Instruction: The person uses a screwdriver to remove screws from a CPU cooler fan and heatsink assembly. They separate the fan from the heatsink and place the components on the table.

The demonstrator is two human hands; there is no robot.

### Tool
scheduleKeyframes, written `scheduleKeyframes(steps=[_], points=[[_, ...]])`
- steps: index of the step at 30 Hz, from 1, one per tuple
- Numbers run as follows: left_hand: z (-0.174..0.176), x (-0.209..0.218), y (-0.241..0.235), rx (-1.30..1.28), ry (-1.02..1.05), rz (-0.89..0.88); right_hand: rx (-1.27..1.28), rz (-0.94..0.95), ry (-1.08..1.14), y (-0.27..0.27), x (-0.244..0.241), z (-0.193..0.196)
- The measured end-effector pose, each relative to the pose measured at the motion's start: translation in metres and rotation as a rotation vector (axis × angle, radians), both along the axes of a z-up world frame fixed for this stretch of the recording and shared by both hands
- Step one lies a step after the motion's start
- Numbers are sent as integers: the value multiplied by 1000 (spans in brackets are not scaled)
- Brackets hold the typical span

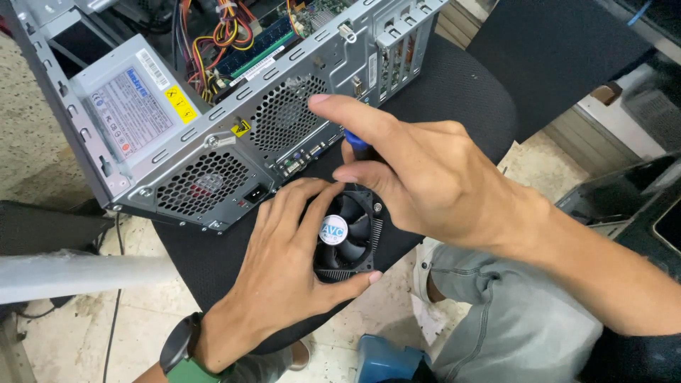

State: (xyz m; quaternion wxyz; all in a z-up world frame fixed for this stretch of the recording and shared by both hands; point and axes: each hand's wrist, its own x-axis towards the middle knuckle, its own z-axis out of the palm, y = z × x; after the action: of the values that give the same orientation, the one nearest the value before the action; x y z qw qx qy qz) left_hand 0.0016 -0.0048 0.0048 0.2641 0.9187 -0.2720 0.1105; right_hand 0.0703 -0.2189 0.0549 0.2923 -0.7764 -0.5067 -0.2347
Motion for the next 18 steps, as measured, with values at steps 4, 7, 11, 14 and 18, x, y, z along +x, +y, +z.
scheduleKeyframes(steps=[4, 7, 11, 14, 18], points=[[10, 3, -2, 8, -64, -22, 0, -1, 75, 0, -3, 7], [18, 13, -14, -185, -17, -59, 15, -26, 88, 0, -3, 6], [8, 33, -17, -395, -21, -95, 19, -41, 132, 0, -7, 8], [5, 42, -15, -415, -108, -152, 23, -59, 163, -2, -7, 12], [5, 46, -17, -440, -171, -181, -88, -270, -146, -10, -14, 31]])
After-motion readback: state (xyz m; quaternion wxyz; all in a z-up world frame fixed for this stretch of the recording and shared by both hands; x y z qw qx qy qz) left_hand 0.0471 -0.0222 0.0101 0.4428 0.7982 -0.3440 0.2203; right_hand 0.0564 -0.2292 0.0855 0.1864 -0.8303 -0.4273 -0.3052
